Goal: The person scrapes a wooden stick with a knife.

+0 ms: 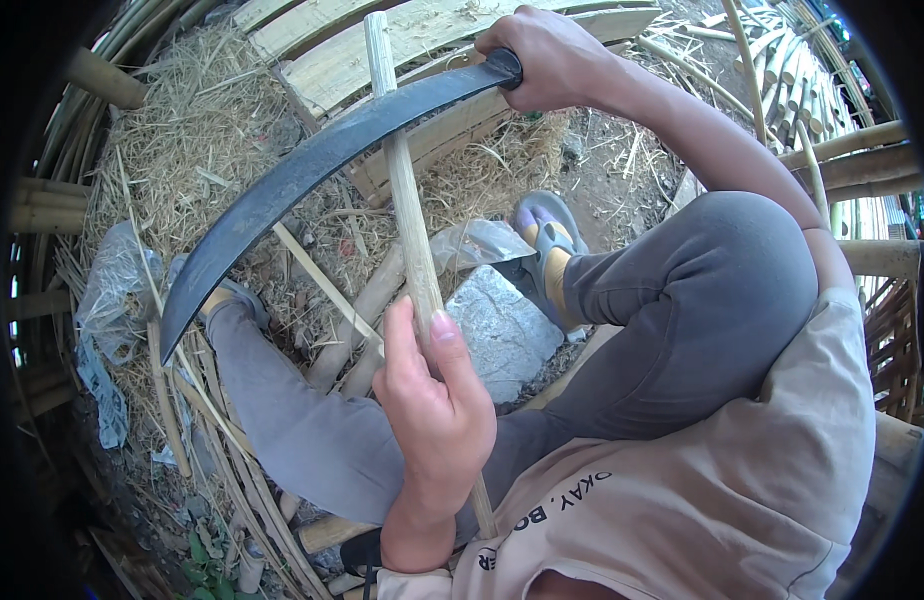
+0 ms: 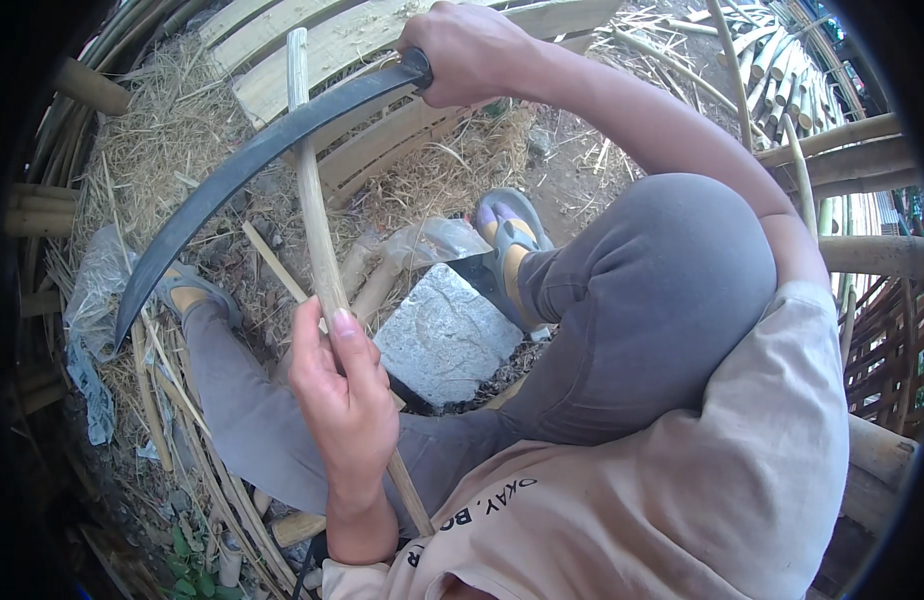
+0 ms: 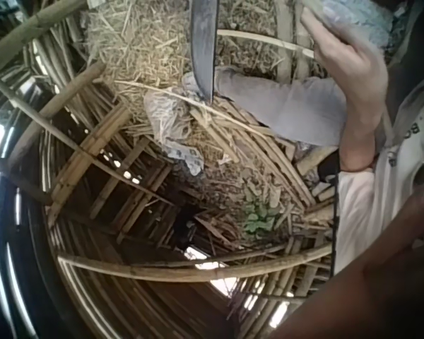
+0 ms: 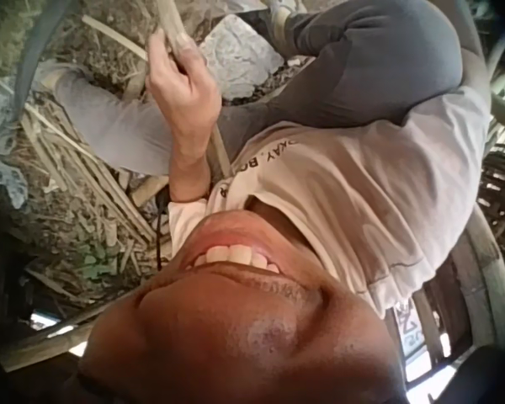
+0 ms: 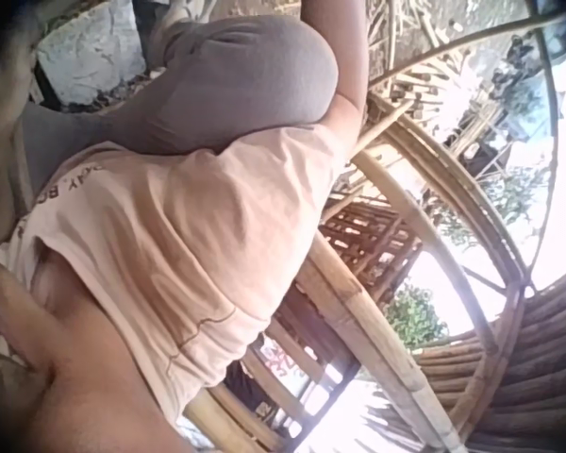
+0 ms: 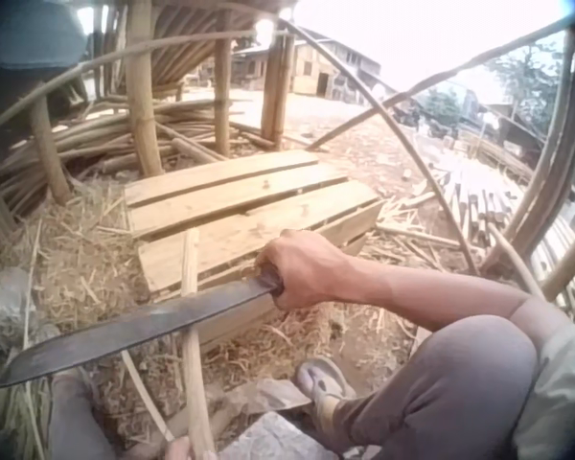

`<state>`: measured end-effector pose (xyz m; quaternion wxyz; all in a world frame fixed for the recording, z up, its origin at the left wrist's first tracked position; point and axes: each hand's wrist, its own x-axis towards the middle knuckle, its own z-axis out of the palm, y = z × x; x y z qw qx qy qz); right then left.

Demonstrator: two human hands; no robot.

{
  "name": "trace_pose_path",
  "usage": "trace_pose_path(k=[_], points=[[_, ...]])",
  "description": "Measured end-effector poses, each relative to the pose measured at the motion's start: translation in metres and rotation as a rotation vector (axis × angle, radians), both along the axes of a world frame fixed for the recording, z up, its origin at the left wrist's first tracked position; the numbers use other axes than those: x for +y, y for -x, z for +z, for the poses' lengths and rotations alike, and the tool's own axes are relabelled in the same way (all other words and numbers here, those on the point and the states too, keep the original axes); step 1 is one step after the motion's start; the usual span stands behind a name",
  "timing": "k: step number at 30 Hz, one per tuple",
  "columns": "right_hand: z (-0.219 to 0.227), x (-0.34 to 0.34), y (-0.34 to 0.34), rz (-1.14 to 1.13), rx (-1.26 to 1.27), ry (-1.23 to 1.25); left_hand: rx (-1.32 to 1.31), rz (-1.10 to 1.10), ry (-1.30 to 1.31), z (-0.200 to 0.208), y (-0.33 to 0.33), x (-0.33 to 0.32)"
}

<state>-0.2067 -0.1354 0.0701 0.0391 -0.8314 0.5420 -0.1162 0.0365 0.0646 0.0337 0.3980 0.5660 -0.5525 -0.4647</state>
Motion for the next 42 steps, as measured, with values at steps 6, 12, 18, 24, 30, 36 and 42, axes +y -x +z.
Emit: trace_pose_path(k=[6, 12, 18, 24, 30, 36, 42], points=[[0.000, -0.007, 0.009, -0.043, 0.037, 0.028, 0.012, 0.042, 0.014, -0.007, 0.002, 0.000], [0.007, -0.027, 0.028, -0.070, 0.042, 0.133, 0.062, 0.011, 0.024, -0.015, 0.003, -0.002], [0.010, -0.046, 0.050, -0.158, -0.014, 0.192, 0.102, 0.038, -0.071, -0.002, -0.002, -0.005], [0.012, -0.105, 0.185, -0.394, -0.261, 0.528, 0.132, -0.022, -0.028, -0.002, 0.007, -0.009], [0.015, -0.047, 0.079, -0.378, -0.174, 0.168, 0.325, -0.019, -0.188, -0.002, 0.005, -0.008], [0.005, -0.013, 0.030, -0.096, -0.087, 0.102, 0.053, -0.007, -0.016, -0.013, 0.016, -0.015], [0.011, -0.006, 0.013, -0.065, 0.079, 0.071, -0.036, 0.002, 0.082, -0.007, 0.021, -0.011]])
